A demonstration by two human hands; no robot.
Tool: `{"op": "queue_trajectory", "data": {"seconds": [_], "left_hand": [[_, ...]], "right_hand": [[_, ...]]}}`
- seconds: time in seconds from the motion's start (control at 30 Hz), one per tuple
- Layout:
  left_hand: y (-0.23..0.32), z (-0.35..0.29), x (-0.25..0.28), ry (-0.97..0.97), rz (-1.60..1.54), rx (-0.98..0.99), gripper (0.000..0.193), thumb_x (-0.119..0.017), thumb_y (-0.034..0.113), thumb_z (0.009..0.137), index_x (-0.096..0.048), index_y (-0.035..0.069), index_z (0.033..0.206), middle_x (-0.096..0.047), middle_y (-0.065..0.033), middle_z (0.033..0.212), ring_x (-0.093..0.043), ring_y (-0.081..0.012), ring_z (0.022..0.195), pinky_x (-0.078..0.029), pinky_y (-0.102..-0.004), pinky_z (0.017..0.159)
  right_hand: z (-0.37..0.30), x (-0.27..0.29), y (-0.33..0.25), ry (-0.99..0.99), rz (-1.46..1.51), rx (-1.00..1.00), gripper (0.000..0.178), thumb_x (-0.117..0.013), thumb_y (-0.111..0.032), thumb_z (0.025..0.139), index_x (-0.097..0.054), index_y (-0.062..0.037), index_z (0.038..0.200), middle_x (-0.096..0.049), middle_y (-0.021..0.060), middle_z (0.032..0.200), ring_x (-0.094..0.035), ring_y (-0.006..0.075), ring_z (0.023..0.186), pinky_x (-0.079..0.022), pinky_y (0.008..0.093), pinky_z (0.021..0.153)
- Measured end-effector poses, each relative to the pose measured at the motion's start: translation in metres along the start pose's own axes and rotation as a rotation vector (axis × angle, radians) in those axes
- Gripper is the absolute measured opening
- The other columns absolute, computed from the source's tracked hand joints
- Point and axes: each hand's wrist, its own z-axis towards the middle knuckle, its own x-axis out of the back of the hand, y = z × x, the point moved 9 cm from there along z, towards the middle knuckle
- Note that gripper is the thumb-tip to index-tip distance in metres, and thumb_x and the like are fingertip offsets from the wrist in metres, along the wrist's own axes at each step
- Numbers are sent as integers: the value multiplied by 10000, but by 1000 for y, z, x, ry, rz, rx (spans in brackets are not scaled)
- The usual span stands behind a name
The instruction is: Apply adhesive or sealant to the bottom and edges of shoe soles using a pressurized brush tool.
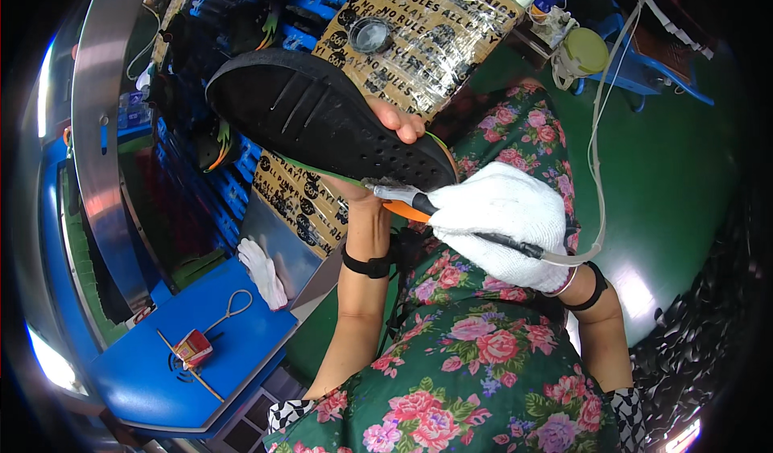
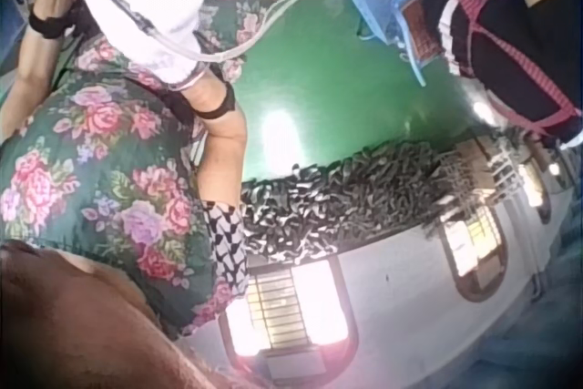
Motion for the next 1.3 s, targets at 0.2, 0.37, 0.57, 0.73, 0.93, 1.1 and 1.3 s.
{"op": "queue_trajectory", "data": {"seconds": [0.2,0.37,0.57,0.73,0.93,1.1,1.3], "left_hand": [[-1,1,3,12,-2,14,796,-442,717,934,-605,-56,1036,-642,-142,927,-663,-278,866,-487,-434,848],[0,3,-2,-23,6,32,842,-439,763,912,-607,-53,1039,-646,-143,969,-666,-281,857,-490,-445,848],[1,2,-2,-10,37,32,895,-425,810,889,-602,-51,1057,-648,-146,981,-663,-279,858,-490,-448,853],[3,5,-8,-17,-8,16,924,-419,837,872,-587,-49,1071,-643,-140,978,-658,-276,863,-487,-451,851],[0,8,-14,-56,42,26,987,-388,893,833,-585,-45,1066,-644,-137,991,-652,-275,862,-473,-450,849],[0,10,-18,-40,4,46,989,-392,894,829,-590,-47,1057,-646,-139,986,-652,-277,862,-472,-444,851],[-5,10,-13,-58,65,84,994,-389,900,821,-598,-47,1037,-646,-147,980,-652,-287,845,-477,-444,839]], "right_hand": [[0,13,12,67,77,-52,157,-809,-22,753,-766,-50,902,-757,98,942,-706,238,779,-560,333,686],[-6,8,9,26,13,-50,160,-810,-27,749,-767,-53,901,-757,97,939,-703,249,777,-555,337,691],[-13,9,26,60,198,-153,125,-795,-1,767,-763,-29,884,-763,116,964,-720,226,818,-572,342,734],[-12,15,20,61,110,-123,120,-788,2,775,-764,-29,889,-765,110,949,-723,227,808,-575,337,736],[-14,12,27,54,184,-142,116,-786,0,778,-764,-37,885,-766,102,947,-724,229,804,-574,333,734],[-13,18,23,68,135,-130,149,-789,9,768,-765,-42,906,-765,105,952,-724,228,811,-570,328,745],[-17,15,30,62,218,-111,186,-800,-15,754,-769,-52,934,-760,103,942,-718,233,804,-559,344,724]]}}
